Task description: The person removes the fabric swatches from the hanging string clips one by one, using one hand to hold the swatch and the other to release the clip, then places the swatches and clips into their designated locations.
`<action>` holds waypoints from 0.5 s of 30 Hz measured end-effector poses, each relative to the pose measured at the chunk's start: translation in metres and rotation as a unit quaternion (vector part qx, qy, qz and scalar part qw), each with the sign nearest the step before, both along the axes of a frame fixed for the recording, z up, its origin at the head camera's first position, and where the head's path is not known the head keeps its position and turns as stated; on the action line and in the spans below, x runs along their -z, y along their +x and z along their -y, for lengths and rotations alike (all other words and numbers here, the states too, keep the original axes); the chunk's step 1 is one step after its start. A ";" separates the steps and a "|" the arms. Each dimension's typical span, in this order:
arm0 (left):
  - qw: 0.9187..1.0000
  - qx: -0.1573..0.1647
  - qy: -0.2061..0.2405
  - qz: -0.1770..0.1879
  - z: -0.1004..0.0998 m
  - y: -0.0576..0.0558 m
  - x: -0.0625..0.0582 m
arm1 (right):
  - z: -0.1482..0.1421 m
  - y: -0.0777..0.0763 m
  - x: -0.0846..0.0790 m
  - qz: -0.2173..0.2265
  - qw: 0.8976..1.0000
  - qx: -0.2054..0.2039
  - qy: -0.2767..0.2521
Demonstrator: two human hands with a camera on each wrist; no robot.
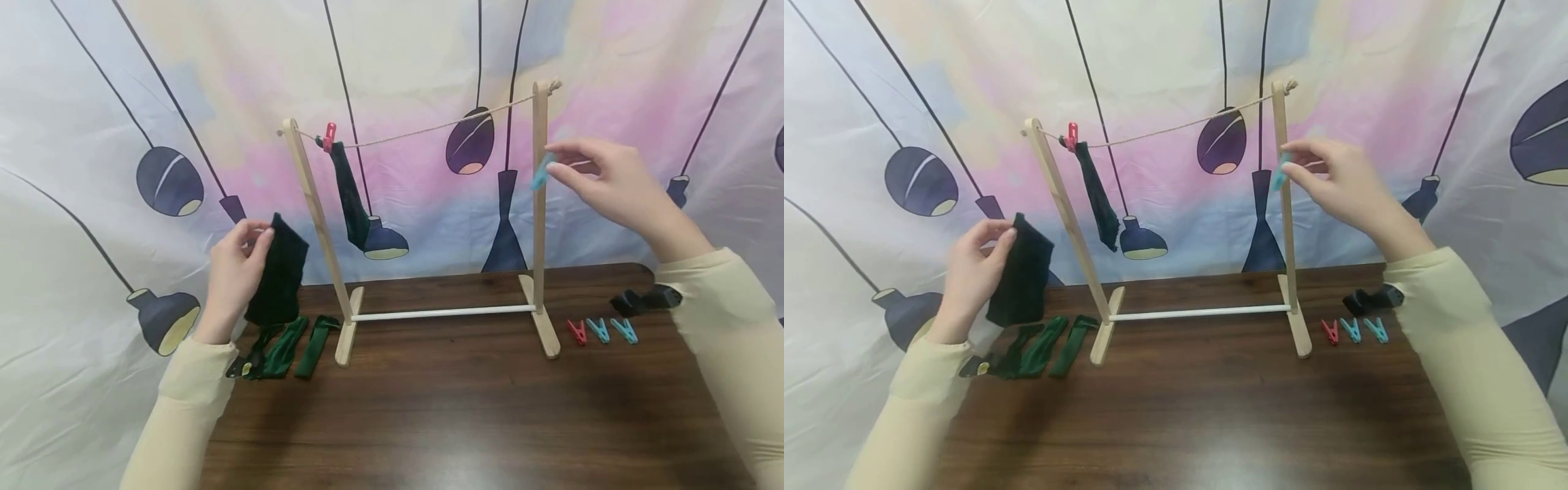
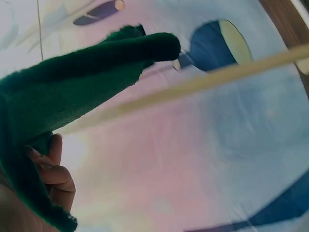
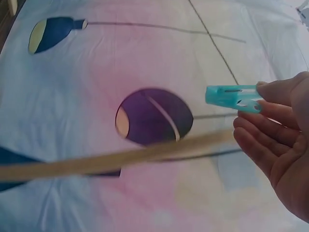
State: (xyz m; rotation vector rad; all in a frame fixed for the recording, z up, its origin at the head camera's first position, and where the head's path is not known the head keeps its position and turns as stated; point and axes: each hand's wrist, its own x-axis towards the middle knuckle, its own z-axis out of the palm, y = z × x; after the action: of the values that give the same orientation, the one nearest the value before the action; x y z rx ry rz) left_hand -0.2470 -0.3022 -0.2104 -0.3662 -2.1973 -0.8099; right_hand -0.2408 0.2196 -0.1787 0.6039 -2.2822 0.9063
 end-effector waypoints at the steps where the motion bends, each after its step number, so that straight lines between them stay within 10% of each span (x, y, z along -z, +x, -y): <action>1: 1.000 -0.006 -0.003 0.005 0.006 0.002 0.002 | -0.006 0.002 0.003 0.006 1.000 0.007 0.002; 15: 0.993 -0.098 -0.065 0.005 0.093 0.026 0.044 | -0.061 0.031 0.062 0.127 0.983 0.134 0.016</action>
State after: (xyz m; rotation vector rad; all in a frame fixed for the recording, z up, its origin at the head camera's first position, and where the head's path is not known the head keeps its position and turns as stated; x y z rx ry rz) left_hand -0.2206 -0.3952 -0.2546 -0.2047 -2.2597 -0.5642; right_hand -0.2097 0.2808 -0.2410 0.1924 -2.5323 0.8556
